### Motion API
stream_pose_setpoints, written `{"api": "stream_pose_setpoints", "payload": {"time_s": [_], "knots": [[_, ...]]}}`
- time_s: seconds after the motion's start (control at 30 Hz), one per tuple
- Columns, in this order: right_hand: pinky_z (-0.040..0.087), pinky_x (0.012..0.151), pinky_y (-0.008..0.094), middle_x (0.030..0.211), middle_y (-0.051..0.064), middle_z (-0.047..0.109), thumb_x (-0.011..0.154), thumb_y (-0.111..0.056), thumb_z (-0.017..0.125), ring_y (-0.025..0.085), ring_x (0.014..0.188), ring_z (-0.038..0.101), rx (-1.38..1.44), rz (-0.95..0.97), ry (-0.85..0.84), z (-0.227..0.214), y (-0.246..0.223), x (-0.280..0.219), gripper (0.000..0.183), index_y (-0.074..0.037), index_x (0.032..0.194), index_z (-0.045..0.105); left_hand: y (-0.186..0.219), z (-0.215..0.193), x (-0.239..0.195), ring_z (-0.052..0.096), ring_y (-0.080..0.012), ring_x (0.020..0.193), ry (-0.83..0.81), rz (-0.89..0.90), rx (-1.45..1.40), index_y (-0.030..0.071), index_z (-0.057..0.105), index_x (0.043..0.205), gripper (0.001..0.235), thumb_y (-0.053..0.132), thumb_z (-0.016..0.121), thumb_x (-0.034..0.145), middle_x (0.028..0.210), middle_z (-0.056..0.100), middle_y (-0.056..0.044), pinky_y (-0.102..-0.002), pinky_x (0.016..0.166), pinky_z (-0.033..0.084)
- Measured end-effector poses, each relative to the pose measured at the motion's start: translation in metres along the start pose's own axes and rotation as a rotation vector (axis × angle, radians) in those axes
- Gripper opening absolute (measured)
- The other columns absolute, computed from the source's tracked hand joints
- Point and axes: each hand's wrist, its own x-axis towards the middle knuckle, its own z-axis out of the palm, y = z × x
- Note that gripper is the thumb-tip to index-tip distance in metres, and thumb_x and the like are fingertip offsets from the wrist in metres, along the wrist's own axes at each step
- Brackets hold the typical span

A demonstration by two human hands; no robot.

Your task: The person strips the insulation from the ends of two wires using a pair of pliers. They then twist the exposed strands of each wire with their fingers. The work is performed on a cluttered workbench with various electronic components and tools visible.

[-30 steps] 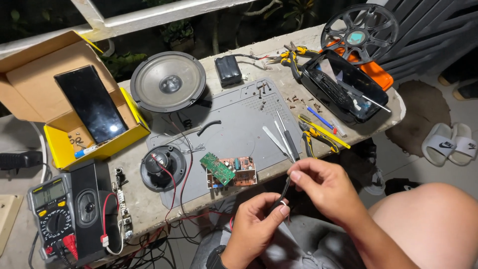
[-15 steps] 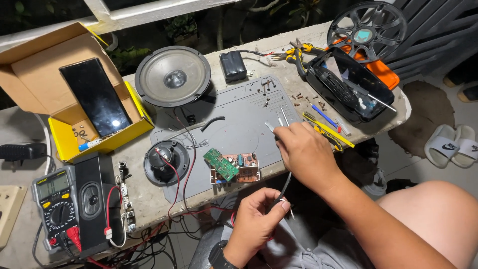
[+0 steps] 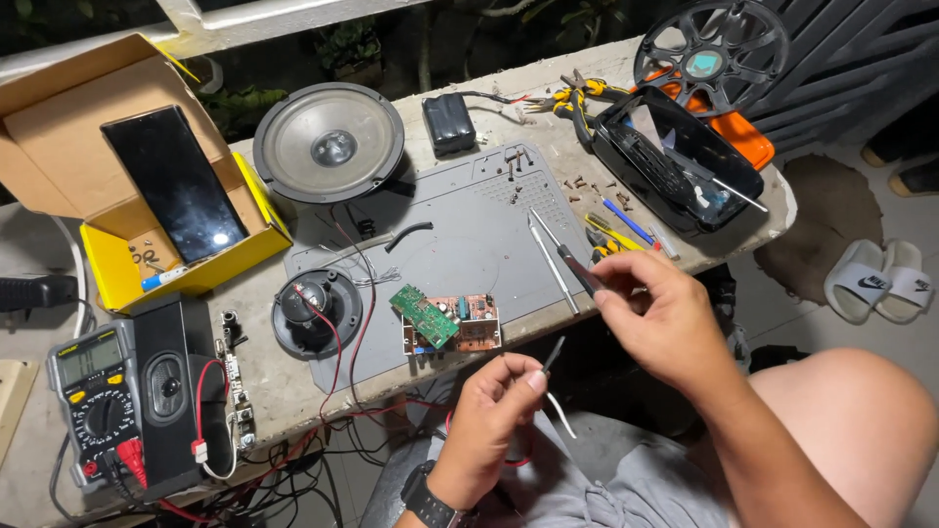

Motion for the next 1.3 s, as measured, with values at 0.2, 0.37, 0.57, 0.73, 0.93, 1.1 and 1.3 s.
{"api": "stream_pose_setpoints", "payload": {"time_s": [0.2,0.37,0.57,0.73,0.93,1.1,1.3], "knots": [[0.057,0.086,0.036,0.096,0.001,0.079,0.092,-0.015,0.085,0.019,0.080,0.072,-0.140,-0.235,-0.025,0.039,-0.020,0.012,0.027,-0.017,0.119,0.083,-0.010,0.001,-0.005,0.041,-0.0068,0.070,-0.088,0.091,-0.016,0.012,0.071,0.093,0.023,0.010,0.093,0.097,0.073,0.051,0.006,-0.025,0.069,0.034],[0.056,0.082,0.052,0.103,0.008,0.078,0.102,-0.021,0.083,0.036,0.089,0.074,-0.268,-0.366,-0.011,0.055,-0.022,0.032,0.014,-0.016,0.114,0.079,-0.001,0.004,-0.011,0.050,-0.0062,0.077,-0.041,0.088,0.120,0.010,0.081,0.099,0.007,0.010,0.088,0.097,0.081,0.062,0.005,-0.025,0.075,0.041],[0.057,0.077,0.065,0.100,0.015,0.072,0.107,-0.022,0.075,0.049,0.095,0.072,-0.549,-0.307,-0.014,0.061,-0.002,0.032,0.013,-0.015,0.118,0.072,-0.002,0.004,-0.004,0.072,-0.0152,0.088,-0.054,0.021,0.044,0.006,0.084,0.127,0.023,0.016,0.073,0.109,0.086,0.075,-0.002,-0.032,0.089,0.057],[0.057,0.074,0.065,0.094,0.018,0.075,0.103,-0.024,0.080,0.050,0.089,0.074,-0.628,-0.307,-0.011,0.063,-0.002,0.041,0.023,-0.015,0.122,0.070,-0.017,0.001,0.001,0.042,-0.0137,0.064,-0.173,-0.014,-0.216,-0.001,0.072,0.112,0.014,0.009,0.063,0.113,0.068,0.041,-0.002,-0.030,0.064,0.041],[0.057,0.086,0.063,0.102,0.014,0.083,0.100,-0.014,0.069,0.045,0.093,0.077,-0.448,-0.300,0.087,0.045,-0.007,0.045,0.035,-0.004,0.132,0.080,-0.019,0.002,-0.002,0.035,-0.0198,0.065,-0.133,-0.077,-0.327,0.001,0.056,0.119,0.023,0.020,0.047,0.110,0.075,0.044,-0.008,-0.035,0.063,0.029],[0.057,0.083,0.032,0.111,0.007,0.073,0.104,-0.007,0.069,0.018,0.095,0.071,-0.035,-0.233,-0.005,-0.001,-0.030,-0.016,0.024,-0.009,0.124,0.082,-0.005,0.002,-0.009,0.064,-0.0107,0.071,-0.176,-0.122,-0.164,0.005,0.077,0.117,0.020,0.024,0.070,0.118,0.088,0.074,-0.008,-0.021,0.064,0.045],[0.059,0.092,0.027,0.120,0.004,0.079,0.103,-0.002,0.066,0.014,0.105,0.077,0.038,-0.138,-0.086,-0.002,-0.001,-0.068,0.034,-0.011,0.131,0.082,0.004,0.004,0.004,0.073,-0.0114,0.075,-0.031,-0.131,0.036,0.006,0.090,0.124,0.031,0.031,0.080,0.107,0.097,0.089,-0.012,-0.022,0.072,0.054]]}}
